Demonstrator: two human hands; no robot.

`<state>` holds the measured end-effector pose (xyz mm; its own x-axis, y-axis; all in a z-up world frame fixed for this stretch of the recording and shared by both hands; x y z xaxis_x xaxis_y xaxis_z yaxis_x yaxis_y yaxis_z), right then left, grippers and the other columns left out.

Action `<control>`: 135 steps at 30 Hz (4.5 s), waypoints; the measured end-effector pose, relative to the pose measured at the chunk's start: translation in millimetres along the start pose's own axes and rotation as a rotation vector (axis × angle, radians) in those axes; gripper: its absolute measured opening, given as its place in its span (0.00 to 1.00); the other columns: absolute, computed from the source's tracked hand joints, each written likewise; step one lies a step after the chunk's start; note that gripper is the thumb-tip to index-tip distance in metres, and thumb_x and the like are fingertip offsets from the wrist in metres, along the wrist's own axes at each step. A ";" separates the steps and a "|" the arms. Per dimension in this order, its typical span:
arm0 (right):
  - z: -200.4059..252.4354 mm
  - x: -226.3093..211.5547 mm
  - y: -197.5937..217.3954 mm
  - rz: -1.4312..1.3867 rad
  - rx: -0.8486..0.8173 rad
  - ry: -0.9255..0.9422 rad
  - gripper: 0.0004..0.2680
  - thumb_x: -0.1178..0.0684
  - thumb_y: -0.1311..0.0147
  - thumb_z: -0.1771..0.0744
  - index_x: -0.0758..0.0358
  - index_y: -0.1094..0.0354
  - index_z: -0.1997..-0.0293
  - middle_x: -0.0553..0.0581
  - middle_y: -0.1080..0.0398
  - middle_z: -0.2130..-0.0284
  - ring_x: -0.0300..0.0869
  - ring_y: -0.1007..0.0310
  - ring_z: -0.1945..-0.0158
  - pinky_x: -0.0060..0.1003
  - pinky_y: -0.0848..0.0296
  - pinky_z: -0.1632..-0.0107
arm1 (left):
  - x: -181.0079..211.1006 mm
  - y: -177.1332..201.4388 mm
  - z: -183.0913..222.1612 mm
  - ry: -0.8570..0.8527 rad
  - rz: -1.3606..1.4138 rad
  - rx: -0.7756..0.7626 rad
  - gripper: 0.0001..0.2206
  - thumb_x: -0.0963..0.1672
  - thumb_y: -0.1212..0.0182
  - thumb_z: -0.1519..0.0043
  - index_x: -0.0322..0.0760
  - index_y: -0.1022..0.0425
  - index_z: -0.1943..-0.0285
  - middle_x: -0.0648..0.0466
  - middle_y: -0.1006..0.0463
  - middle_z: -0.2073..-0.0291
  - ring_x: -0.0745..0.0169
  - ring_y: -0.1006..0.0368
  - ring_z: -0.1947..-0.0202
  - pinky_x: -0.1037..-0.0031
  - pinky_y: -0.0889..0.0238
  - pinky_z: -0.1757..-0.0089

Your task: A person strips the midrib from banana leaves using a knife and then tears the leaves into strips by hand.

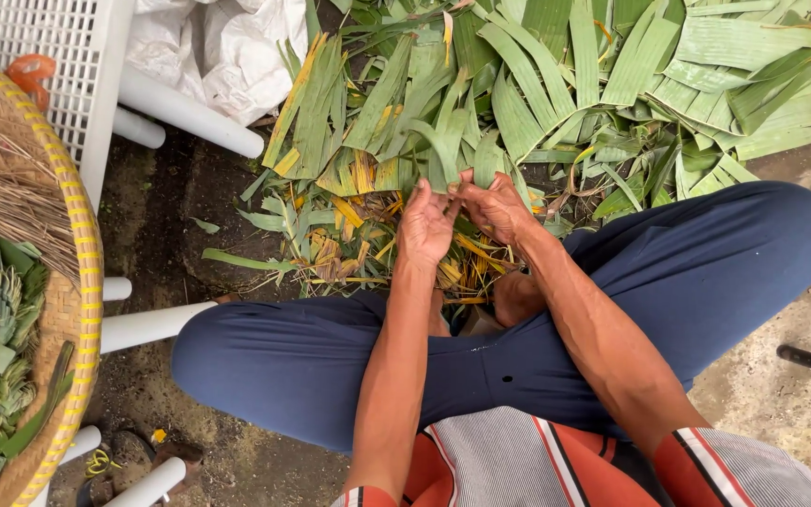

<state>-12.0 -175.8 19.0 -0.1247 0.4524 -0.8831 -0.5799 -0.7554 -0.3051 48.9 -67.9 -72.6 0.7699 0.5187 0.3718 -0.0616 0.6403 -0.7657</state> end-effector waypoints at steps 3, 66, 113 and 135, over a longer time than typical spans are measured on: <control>0.1 -3.9 -3.0 0.013 0.015 0.023 0.05 0.60 0.35 0.39 0.65 0.24 0.64 0.49 0.36 0.85 0.27 0.49 0.91 0.23 0.44 0.86 | 14.8 -2.5 4.0 -0.124 0.036 0.041 0.25 0.51 0.32 0.36 0.44 0.34 0.32 0.50 0.25 0.40 0.53 0.34 0.38 0.56 0.47 0.37; -12.7 -20.7 2.3 -0.158 0.109 -0.024 0.08 0.55 0.53 0.29 0.65 0.31 0.50 0.53 0.30 0.71 0.30 0.39 0.79 0.23 0.36 0.80 | 36.2 -3.7 22.7 -0.309 -0.012 0.056 0.14 0.46 0.33 0.36 0.43 0.23 0.43 0.51 0.19 0.49 0.60 0.23 0.53 0.61 0.28 0.47; -14.6 -5.8 46.0 -0.150 0.356 -0.001 0.08 0.57 0.38 0.32 0.60 0.34 0.69 0.48 0.38 0.80 0.28 0.48 0.85 0.24 0.47 0.85 | -15.6 -6.8 33.9 0.382 -0.703 0.026 0.48 0.69 0.71 0.38 0.20 0.33 0.40 0.38 0.21 0.64 0.61 0.23 0.75 0.72 0.22 0.72; 0.3 -64.8 104.5 -0.256 0.624 0.151 0.08 0.52 0.38 0.31 0.54 0.34 0.68 0.43 0.36 0.82 0.28 0.47 0.84 0.23 0.44 0.80 | 7.4 11.8 1.8 -0.043 0.099 0.198 0.08 0.50 0.42 0.31 0.47 0.26 0.52 0.59 0.23 0.49 0.64 0.26 0.50 0.61 0.33 0.47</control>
<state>-64.8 -283.9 44.4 0.1649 0.4749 -0.8645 -0.9367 -0.1990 -0.2880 52.8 -55.5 -77.9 0.7264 0.6056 0.3250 -0.2627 0.6817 -0.6829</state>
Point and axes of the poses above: each hand's wrist, its own z-axis away from the middle knuckle, its own y-axis out of the back of the hand, x = y × z, the point moved 9 cm from there along -z, towards the middle knuckle
